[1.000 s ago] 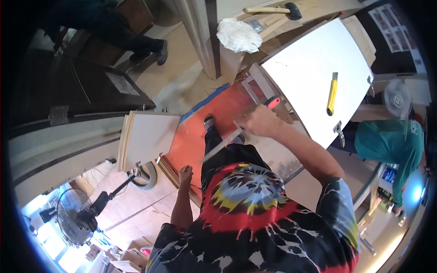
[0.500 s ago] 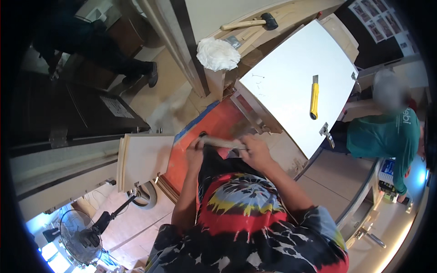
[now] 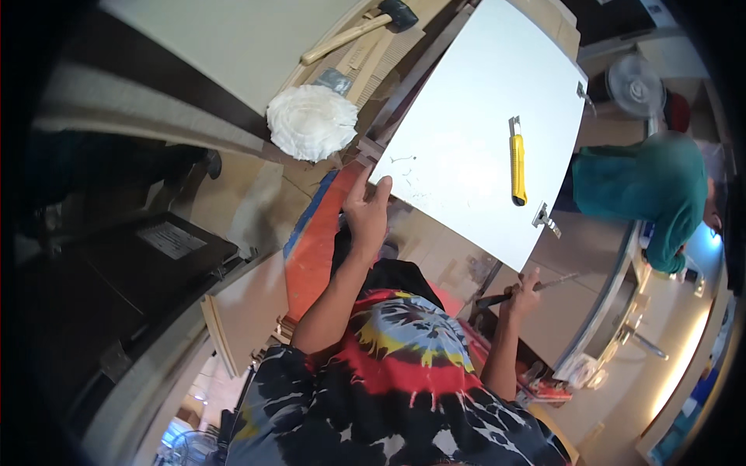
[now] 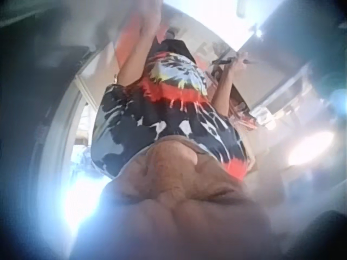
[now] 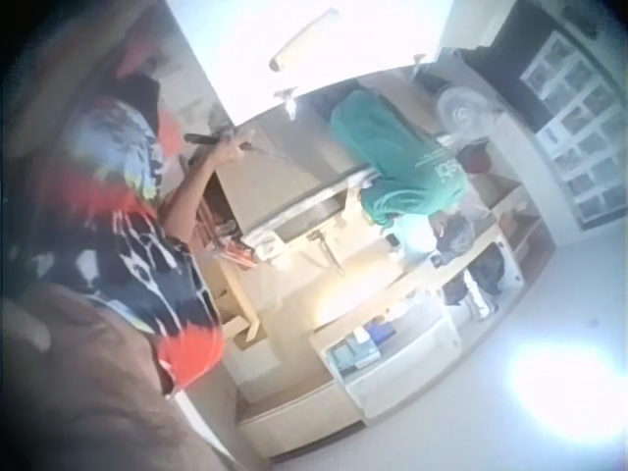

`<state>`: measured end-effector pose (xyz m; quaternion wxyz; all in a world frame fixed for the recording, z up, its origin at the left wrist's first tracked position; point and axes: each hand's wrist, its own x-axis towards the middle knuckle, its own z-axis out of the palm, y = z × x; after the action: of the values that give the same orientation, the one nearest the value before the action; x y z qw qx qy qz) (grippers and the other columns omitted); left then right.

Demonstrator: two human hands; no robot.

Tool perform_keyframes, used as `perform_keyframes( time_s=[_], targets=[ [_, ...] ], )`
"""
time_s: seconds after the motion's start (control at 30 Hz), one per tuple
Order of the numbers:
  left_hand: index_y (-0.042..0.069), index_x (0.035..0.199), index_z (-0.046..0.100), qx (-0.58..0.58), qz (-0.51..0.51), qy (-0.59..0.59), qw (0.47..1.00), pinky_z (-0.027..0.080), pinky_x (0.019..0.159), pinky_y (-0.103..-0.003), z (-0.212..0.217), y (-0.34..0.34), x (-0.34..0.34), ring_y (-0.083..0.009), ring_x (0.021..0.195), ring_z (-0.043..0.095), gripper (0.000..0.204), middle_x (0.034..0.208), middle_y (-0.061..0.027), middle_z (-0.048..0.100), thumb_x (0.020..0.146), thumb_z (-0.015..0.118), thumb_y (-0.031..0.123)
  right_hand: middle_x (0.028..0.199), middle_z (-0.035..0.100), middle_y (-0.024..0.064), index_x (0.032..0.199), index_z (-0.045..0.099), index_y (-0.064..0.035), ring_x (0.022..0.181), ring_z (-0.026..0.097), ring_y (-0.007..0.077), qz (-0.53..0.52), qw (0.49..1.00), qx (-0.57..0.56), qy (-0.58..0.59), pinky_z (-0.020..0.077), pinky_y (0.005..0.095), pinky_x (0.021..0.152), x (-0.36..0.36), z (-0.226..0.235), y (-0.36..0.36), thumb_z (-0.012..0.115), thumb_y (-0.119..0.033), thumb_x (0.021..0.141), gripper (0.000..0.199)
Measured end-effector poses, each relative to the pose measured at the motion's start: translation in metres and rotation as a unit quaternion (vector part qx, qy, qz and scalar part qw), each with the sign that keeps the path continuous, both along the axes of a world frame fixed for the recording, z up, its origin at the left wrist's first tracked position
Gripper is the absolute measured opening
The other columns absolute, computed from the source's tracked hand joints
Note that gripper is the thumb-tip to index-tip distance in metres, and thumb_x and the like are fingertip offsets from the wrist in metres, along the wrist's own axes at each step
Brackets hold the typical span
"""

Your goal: The person uses a utility knife to cut a protective film on a white cabinet door and then uses a screwdriver to tighten screws on the door hinges. The person is working in a room with other construction materials and tools.

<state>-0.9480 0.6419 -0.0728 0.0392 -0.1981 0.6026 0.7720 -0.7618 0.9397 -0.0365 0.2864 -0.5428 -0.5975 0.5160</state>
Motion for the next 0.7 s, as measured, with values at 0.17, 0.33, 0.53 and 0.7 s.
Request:
perform_keyframes(
  time_s=[0.17,0.33,0.53,0.7],
  targets=[
    [-0.005,0.138,0.055,0.083,-0.023,-0.039,0.996,0.058,0.069,-0.026,0.023,-0.016,-0.003,-0.0088,0.084,0.064,0.044,0.096,-0.0042,0.067,0.098,0.065,0.008,0.059,0.037,-0.0062,0.089,0.048,-0.013,0.044,0.038,0.0063,-0.014,0.993,-0.109,0.043,0.0341,0.0253,0.04,-0.03,-0.015,-0.039,0.063,-0.041,0.101,0.034],
    [-0.004,0.139,0.055,0.049,-0.019,-0.049,0.997,0.063,0.073,-0.028,0.021,-0.024,0.005,-0.0109,0.088,0.066,0.043,0.104,-0.007,0.068,0.098,0.063,0.003,0.061,0.041,-0.0047,0.091,0.05,-0.0113,0.045,0.038,0.007,-0.022,0.99,-0.102,0.091,0.035,0.0257,0.041,-0.035,-0.017,-0.034,0.063,-0.035,0.102,0.029],
    [-0.002,0.136,0.058,0.064,-0.015,-0.007,0.998,0.064,0.074,-0.028,0.041,-0.008,0.025,-0.0084,0.087,0.065,0.04,0.1,-0.0054,0.068,0.097,0.064,0.002,0.06,0.044,-0.0035,0.089,0.056,-0.0086,0.045,0.037,0.008,-0.023,0.989,-0.074,0.126,0.0353,0.0259,0.042,-0.009,-0.014,0.002,0.064,-0.031,0.101,0.027],
    [-0.003,0.137,0.057,0.072,-0.035,-0.057,0.995,0.062,0.072,-0.026,0.03,-0.004,0.032,-0.0079,0.09,0.065,0.038,0.101,-0.0035,0.068,0.1,0.061,0.004,0.062,0.04,-0.0029,0.094,0.055,-0.0089,0.045,0.036,0.008,0.008,0.987,-0.097,0.13,0.0354,0.0257,0.042,-0.003,-0.017,0.013,0.062,-0.03,0.102,0.023]
  ],
)
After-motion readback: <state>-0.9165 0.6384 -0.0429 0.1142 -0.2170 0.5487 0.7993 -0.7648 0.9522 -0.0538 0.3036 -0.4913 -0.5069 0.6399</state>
